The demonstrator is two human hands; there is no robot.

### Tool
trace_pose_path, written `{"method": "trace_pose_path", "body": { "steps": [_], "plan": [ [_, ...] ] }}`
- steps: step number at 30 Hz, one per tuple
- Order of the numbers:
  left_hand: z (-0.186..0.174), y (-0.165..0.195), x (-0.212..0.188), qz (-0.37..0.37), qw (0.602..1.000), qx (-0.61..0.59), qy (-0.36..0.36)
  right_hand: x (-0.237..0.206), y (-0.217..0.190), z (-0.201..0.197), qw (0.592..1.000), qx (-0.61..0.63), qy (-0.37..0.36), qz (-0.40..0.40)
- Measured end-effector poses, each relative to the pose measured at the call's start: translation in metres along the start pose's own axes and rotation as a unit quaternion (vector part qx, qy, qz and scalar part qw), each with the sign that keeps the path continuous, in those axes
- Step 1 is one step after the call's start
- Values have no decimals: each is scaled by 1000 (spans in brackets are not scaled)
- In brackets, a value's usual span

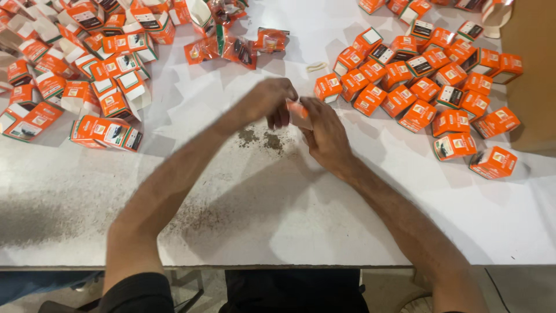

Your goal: The person picks up small plastic-wrapped items from a pile on the table and places each one into a small orange cardboard box, folding the box flaps closed. They set finished boxes aside and repeatedly reach for new items and empty boxes to continue packing.

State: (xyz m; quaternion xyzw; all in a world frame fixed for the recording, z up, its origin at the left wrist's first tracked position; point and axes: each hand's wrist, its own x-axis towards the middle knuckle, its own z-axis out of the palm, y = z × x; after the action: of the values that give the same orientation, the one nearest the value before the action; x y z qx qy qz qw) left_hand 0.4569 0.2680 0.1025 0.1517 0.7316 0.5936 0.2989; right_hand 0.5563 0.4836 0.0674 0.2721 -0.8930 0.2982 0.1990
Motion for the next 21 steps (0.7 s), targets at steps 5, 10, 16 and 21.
{"method": "trace_pose_path", "body": {
  "steps": [5,10,16,21],
  "plan": [
    [-50,5,71,279,766,463,347,-4,1,-7,988,108,-86,62],
    [-61,-9,108,256,744,569,239,-2,6,-5,985,128,-99,64],
    [-54,-20,81,153,808,549,148,0,13,-7,979,168,-93,67],
    [-28,-16,2,210,866,396,221,2,12,-9,970,220,-81,68]
  ]
}}
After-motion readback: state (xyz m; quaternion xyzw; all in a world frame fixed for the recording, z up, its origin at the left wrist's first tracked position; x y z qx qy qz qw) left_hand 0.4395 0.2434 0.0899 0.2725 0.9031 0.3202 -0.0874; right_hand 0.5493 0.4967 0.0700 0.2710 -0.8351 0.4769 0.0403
